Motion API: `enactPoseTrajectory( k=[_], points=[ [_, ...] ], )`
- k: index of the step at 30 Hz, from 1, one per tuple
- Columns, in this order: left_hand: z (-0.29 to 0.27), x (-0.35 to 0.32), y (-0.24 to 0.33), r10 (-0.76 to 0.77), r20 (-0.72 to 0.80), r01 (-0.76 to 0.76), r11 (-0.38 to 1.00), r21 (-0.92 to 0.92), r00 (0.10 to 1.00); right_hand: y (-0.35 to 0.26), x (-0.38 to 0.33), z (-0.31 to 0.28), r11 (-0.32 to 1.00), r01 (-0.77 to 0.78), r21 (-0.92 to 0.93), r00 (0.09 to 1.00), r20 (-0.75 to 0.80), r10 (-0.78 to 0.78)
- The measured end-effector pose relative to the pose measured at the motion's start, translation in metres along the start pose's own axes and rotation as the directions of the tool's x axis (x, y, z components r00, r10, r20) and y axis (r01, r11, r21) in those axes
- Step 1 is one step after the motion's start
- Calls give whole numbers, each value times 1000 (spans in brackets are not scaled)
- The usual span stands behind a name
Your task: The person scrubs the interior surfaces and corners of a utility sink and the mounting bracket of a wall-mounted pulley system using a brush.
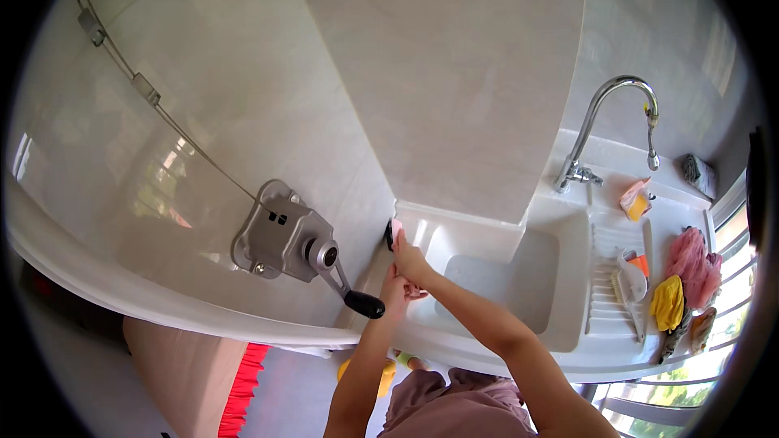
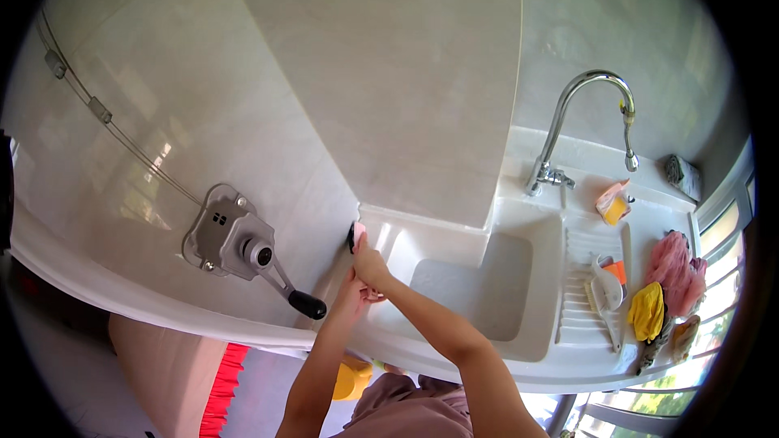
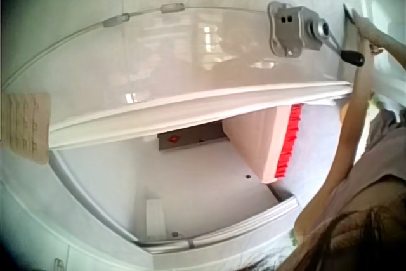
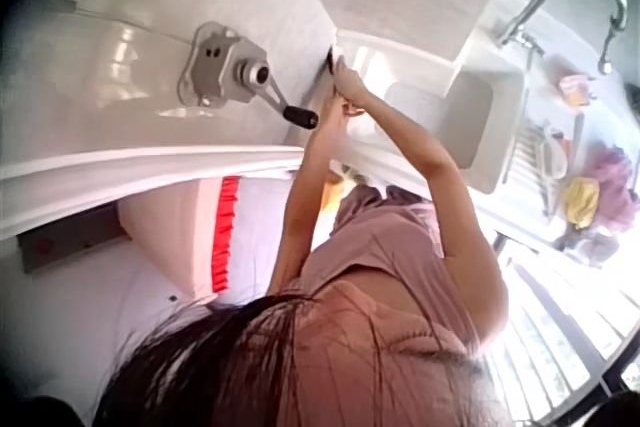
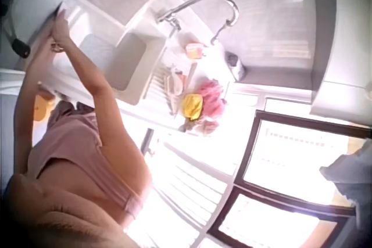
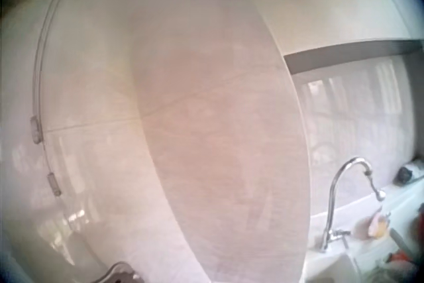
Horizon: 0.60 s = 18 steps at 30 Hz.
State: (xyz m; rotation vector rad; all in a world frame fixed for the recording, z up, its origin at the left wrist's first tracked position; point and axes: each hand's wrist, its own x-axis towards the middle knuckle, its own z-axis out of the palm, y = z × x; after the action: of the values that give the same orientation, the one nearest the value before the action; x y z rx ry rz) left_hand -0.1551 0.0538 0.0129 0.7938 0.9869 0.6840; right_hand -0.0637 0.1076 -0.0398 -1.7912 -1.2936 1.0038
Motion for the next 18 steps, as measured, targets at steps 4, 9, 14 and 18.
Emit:
enactPoseTrajectory(
  k=[4,9,14,18],
  points=[
    [-11,-23,7,-43,-94,56,989,139,995,-25,-6,7,997,-26,72,999,-29,28],
    [-60,4,-31,280,81,-282,817,503,957,-25,-5,26,994,-14,113,997,-77,23],
    [-60,-12,-27,472,146,-351,383,855,870,-23,-17,36,986,-22,164,997,-76,35],
    [-44,-6,3,482,126,-233,169,958,867,-40,-2,20,930,-123,345,991,-4,133]
  ],
)
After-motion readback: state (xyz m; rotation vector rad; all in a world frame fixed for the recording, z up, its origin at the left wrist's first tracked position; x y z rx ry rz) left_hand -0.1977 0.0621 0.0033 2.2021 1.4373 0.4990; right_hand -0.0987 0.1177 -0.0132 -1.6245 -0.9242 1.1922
